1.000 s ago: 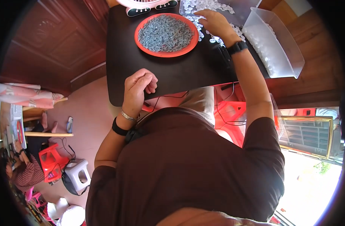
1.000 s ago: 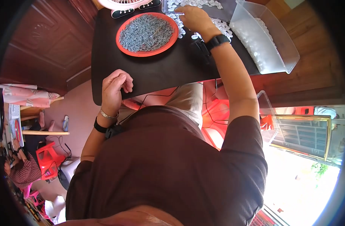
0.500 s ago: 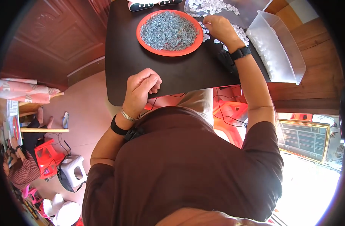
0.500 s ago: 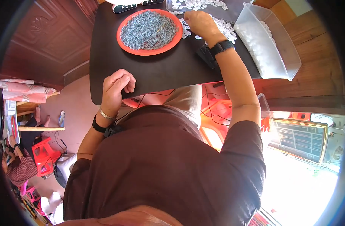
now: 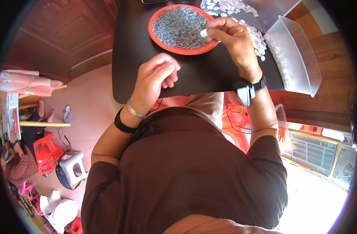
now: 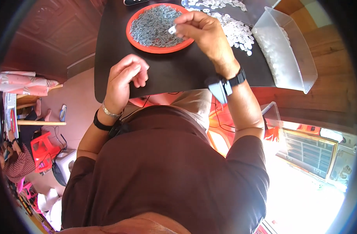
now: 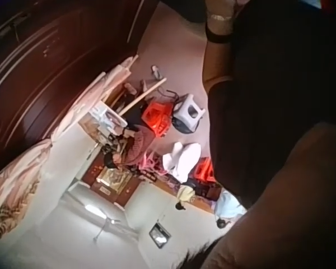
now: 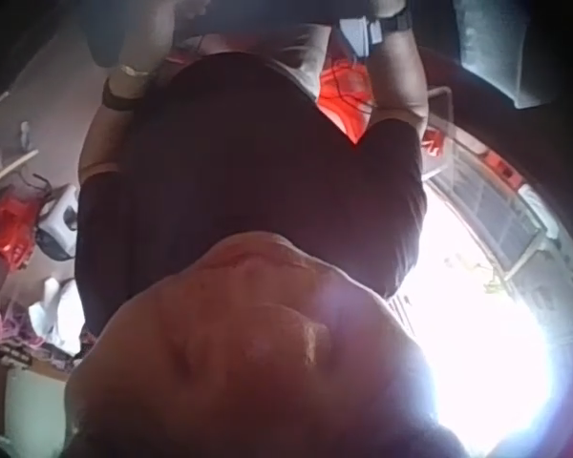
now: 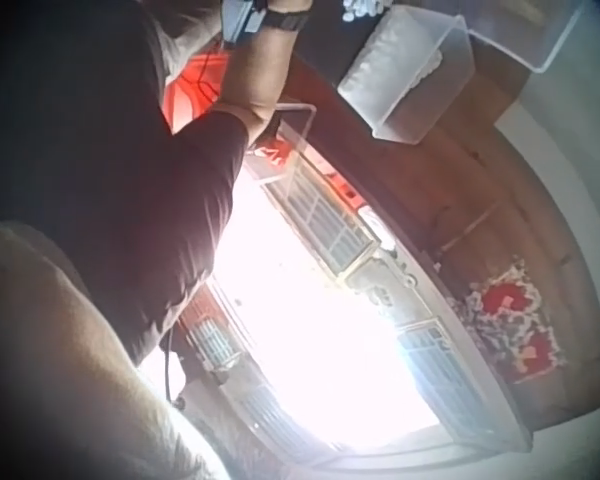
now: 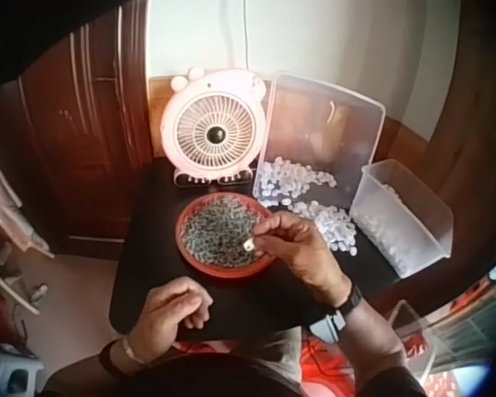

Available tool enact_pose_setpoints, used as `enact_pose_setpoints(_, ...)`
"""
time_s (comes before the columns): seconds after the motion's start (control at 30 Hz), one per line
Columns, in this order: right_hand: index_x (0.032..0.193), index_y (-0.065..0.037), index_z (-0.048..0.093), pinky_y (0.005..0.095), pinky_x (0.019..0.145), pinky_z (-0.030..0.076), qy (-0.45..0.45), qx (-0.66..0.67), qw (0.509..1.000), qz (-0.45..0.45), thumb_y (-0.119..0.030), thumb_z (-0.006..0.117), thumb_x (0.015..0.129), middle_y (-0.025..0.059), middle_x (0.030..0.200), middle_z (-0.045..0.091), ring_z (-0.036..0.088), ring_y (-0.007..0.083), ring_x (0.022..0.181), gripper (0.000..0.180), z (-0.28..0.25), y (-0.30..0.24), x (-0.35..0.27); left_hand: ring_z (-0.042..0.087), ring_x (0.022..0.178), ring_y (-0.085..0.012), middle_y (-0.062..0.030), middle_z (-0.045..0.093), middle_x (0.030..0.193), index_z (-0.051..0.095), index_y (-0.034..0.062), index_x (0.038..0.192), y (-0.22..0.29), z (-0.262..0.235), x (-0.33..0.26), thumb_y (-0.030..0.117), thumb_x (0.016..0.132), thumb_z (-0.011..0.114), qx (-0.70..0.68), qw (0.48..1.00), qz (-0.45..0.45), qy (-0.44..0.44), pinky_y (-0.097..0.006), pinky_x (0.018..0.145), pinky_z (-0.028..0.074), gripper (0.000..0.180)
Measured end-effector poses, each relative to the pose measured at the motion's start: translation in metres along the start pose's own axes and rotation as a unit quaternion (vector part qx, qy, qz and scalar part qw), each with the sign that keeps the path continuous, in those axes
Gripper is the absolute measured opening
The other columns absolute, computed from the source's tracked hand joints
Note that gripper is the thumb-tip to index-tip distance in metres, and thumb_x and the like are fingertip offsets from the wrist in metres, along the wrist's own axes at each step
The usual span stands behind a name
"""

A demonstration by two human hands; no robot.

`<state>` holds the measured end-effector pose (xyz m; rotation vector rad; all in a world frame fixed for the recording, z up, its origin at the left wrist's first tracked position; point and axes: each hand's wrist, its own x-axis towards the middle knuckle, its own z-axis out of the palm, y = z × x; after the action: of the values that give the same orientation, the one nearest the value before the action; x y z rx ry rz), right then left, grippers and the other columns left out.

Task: Assembling small metal pins into white plastic connectors.

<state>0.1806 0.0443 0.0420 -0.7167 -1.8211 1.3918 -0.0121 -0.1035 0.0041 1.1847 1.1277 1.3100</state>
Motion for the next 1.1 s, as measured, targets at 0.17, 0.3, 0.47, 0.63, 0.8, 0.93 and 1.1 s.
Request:
enact_pose_setpoints(0.17, 0.095, -0.003, 0.064, 0.0217, 0.070, 0.049, -0.047, 0.069, 0.996, 0.017, -0.002, 0.063, 0.083, 0.0017, 0.084, 0.065, 0.061, 0.0084, 0.076, 0.012, 0.038, -0.006, -0.019, 0.052, 0.057, -0.0104, -0.0051, 0.057, 0.070, 0.056, 0.0016, 0.088, 0.006, 0.015, 0.014, 0.032, 0.094, 0.039, -0.085, 0.996, -0.004, -0.027, -0.020, 0.054, 0.038, 0.036)
enact_pose_setpoints(0.3, 0.088, -0.003, 0.066, 0.0229, 0.064, 0.051, 0.011, -0.147, 0.968, -0.202, 0.002, 0.065, 0.080, 0.0048, 0.081, 0.067, 0.064, 0.0103, 0.074, 0.010, 0.049, -0.004, -0.027, 0.053, 0.056, -0.0129, -0.0064, 0.057, 0.068, 0.053, 0.0035, 0.081, 0.001, 0.015, 0.015, 0.035, 0.094, 0.038, -0.202, 0.978, -0.042, -0.031, -0.023, 0.052, 0.039, 0.037)
enact_pose_setpoints(0.47, 0.086, -0.007, 0.066, 0.0281, 0.060, 0.052, -0.002, -0.335, 0.847, -0.414, 0.005, 0.067, 0.063, 0.0041, 0.080, 0.065, 0.063, 0.0214, 0.070, 0.026, 0.051, -0.001, -0.030, 0.052, 0.052, -0.0115, -0.0044, 0.056, 0.065, 0.053, 0.0050, 0.079, -0.004, 0.017, 0.011, 0.029, 0.091, 0.043, -0.196, 0.978, -0.071, -0.026, -0.022, 0.049, 0.040, 0.028)
enact_pose_setpoints(0.63, 0.088, -0.008, 0.066, 0.0281, 0.061, 0.053, -0.022, -0.345, 0.836, -0.426, 0.002, 0.067, 0.062, 0.0038, 0.079, 0.064, 0.064, 0.0210, 0.072, 0.028, 0.052, 0.003, -0.033, 0.052, 0.053, -0.0112, -0.0041, 0.056, 0.065, 0.053, 0.0055, 0.080, -0.011, 0.015, 0.007, 0.027, 0.091, 0.044, -0.198, 0.978, -0.058, -0.034, -0.022, 0.050, 0.040, 0.026)
enact_pose_setpoints(0.8, 0.086, -0.007, 0.066, 0.0292, 0.062, 0.053, -0.084, -0.332, 0.839, -0.422, 0.001, 0.068, 0.063, 0.0035, 0.080, 0.065, 0.064, 0.0213, 0.073, 0.025, 0.053, 0.003, -0.033, 0.051, 0.058, -0.0132, -0.0062, 0.054, 0.071, 0.050, 0.0036, 0.084, -0.019, 0.007, 0.003, 0.024, 0.092, 0.038, -0.276, 0.952, -0.100, -0.090, -0.024, 0.056, 0.041, 0.025)
enact_pose_setpoints(0.93, 0.086, -0.007, 0.066, 0.0295, 0.062, 0.053, -0.106, -0.284, 0.875, -0.378, 0.003, 0.067, 0.065, 0.0037, 0.079, 0.065, 0.064, 0.0219, 0.074, 0.023, 0.053, 0.006, -0.031, 0.051, 0.059, -0.0139, -0.0062, 0.054, 0.071, 0.050, 0.0029, 0.084, -0.019, 0.005, 0.004, 0.024, 0.091, 0.040, -0.245, 0.963, -0.092, -0.062, -0.025, 0.056, 0.041, 0.024)
enact_pose_setpoints(1.1, 0.088, -0.006, 0.065, 0.0269, 0.064, 0.052, -0.109, -0.198, 0.933, -0.280, 0.004, 0.066, 0.073, 0.0050, 0.079, 0.065, 0.065, 0.0203, 0.075, 0.018, 0.062, 0.002, -0.028, 0.052, 0.058, -0.0143, -0.0058, 0.054, 0.072, 0.050, 0.0020, 0.084, -0.023, 0.000, 0.005, 0.019, 0.088, 0.044, -0.296, 0.948, -0.083, -0.083, -0.025, 0.054, 0.041, 0.019)
